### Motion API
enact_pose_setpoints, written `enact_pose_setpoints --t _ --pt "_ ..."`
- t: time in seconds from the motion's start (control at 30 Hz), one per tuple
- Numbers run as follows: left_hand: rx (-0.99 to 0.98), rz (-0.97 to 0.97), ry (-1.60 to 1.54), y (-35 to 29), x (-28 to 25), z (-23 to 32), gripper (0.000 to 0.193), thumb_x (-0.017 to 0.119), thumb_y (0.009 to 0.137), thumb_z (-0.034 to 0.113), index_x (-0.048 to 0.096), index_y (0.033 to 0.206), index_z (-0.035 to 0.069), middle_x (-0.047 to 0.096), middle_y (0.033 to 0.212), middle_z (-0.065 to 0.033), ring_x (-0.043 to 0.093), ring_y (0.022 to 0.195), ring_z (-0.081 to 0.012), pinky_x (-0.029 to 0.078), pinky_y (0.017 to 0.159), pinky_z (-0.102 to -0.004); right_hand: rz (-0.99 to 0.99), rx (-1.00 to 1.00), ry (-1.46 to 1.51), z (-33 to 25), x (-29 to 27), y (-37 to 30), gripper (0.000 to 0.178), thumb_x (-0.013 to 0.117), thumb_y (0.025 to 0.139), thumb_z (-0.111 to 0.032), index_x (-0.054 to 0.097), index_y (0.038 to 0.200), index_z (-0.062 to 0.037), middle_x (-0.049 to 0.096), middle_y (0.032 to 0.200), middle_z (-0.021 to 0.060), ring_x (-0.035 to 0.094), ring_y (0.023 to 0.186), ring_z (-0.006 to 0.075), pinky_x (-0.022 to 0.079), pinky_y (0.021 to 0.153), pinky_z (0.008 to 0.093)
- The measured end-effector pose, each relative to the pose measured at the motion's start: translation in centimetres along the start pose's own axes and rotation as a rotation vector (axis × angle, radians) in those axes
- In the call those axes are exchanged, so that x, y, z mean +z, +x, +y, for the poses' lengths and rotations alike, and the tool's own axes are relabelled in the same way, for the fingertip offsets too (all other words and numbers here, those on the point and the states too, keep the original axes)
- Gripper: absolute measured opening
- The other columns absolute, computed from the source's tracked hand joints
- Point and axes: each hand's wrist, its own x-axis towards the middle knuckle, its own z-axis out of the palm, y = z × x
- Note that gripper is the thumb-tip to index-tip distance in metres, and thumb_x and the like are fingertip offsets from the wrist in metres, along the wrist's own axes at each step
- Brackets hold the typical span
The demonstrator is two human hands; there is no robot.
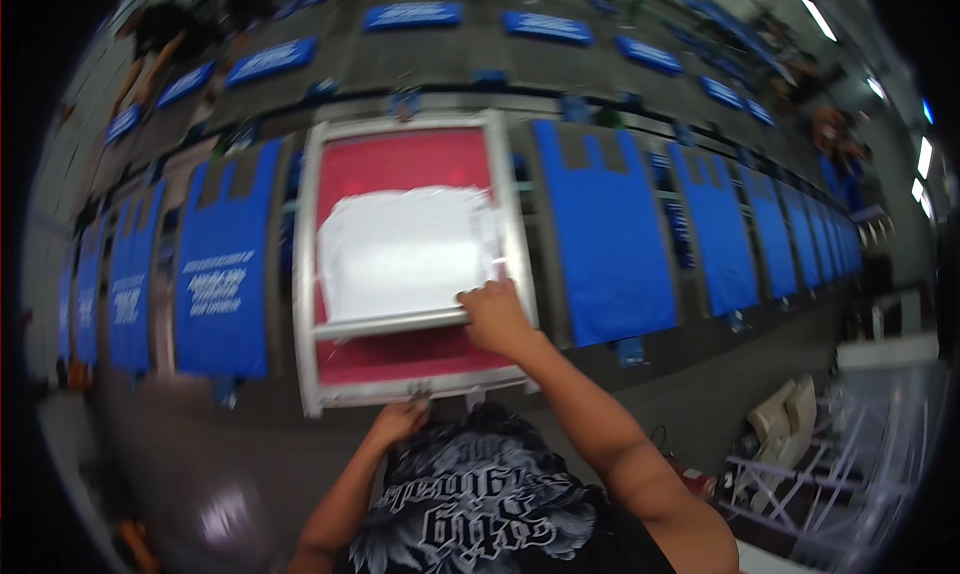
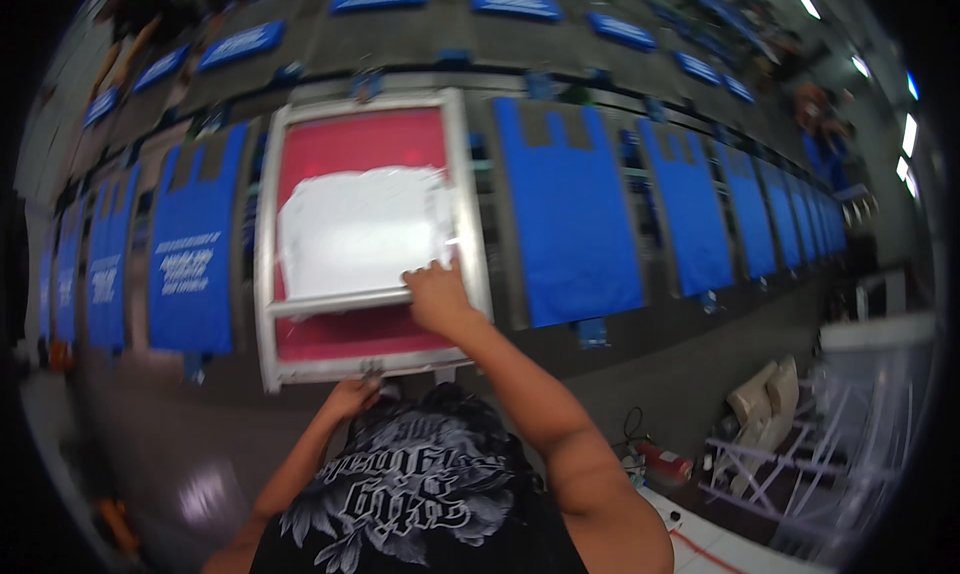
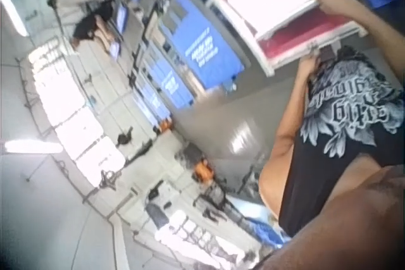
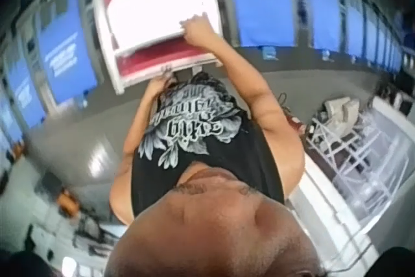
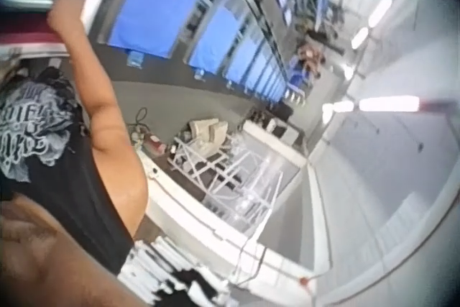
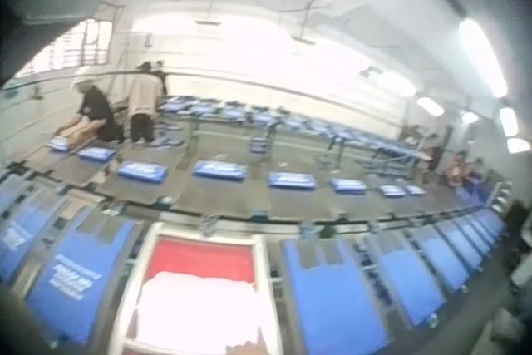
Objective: Applying white ink to blue shirts using a screen printing frame and squeegee.
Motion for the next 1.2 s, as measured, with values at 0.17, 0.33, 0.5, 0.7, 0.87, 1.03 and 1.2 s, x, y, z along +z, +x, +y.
enact_pose_setpoints --t 0.17,0.33,0.5,0.7,0.87,1.03,1.2 --pt "-0.046 0.062 -0.102 -0.7 0.4 0.6 0.048 0.056 0.091 0.045 0.065 0.075 0.000 0.060 0.061 -0.0053 0.057 0.057 -0.0145 0.044 0.054 -0.0285 -0.054 0.101 0.409 7.1 3.9 1.3 0.041 0.071 0.067 -0.028 0.064 0.106 -0.0170 0.066 0.092 0.0054 0.053 0.111 0.0276 0.018 0.097 0.0731" --pt "0.180 0.534 0.299 -1.4 -6.3 4.2 0.048 0.057 0.090 0.044 0.064 0.082 -0.003 0.060 0.066 -0.0121 0.056 0.062 -0.0229 0.045 0.060 -0.0394 -0.035 0.267 0.760 10.0 4.2 3.0 0.049 0.079 0.064 -0.043 0.067 0.097 -0.0101 0.068 0.096 0.0110 0.063 0.094 0.0216 0.033 0.093 0.0525" --pt "0.155 1.140 0.156 2.7 -17.4 1.4 0.038 0.046 0.097 0.029 0.059 0.115 -0.002 0.064 0.093 -0.0160 0.058 0.082 -0.0212 0.046 0.076 -0.0353 0.139 0.277 0.896 11.1 7.5 5.0 0.052 0.079 0.067 -0.046 0.065 0.091 -0.0016 0.068 0.088 0.0099 0.062 0.082 0.0167 0.047 0.072 0.0321" --pt "0.306 0.938 -0.293 3.8 -18.0 -2.2 0.034 0.048 0.096 0.019 0.056 0.122 -0.002 0.064 0.109 -0.0131 0.059 0.100 -0.0201 0.044 0.088 -0.0318 0.023 0.396 1.032 9.0 6.7 4.2 0.033 0.077 0.073 -0.027 0.068 0.091 -0.0009 0.067 0.082 0.0058 0.060 0.074 0.0125 0.048 0.064 0.0290" --pt "0.351 0.981 -0.261 -2.4 -14.5 -0.2 0.039 0.057 0.091 0.029 0.058 0.122 0.004 0.065 0.108 -0.0214 0.064 0.103 -0.0279 0.047 0.087 -0.0347 0.094 0.371 1.131 7.0 1.8 -1.4 0.031 0.077 0.072 -0.019 0.068 0.095 -0.0015 0.065 0.080 0.0031 0.058 0.072 0.0109 0.046 0.066 0.0268" --pt "0.410 0.961 -0.194 -2.4 -9.4 5.4 0.050 0.057 0.091 0.038 0.054 0.126 0.003 0.063 0.111 -0.0233 0.062 0.105 -0.0352 0.047 0.088 -0.0371 0.224 0.370 1.134 11.2 -1.4 -6.2 0.036 0.077 0.068 -0.013 0.067 0.100 0.0010 0.066 0.086 0.0049 0.060 0.080 0.0139 0.047 0.076 0.0287" --pt "0.444 0.797 -0.257 0.8 -4.1 9.0 0.050 0.057 0.091 0.037 0.053 0.126 0.001 0.064 0.107 -0.0244 0.064 0.102 -0.0332 0.048 0.085 -0.0369 0.285 0.363 1.050 16.7 -4.0 -10.0 0.037 0.077 0.068 -0.019 0.068 0.098 0.0022 0.067 0.088 0.0072 0.060 0.082 0.0146 0.046 0.077 0.0289"
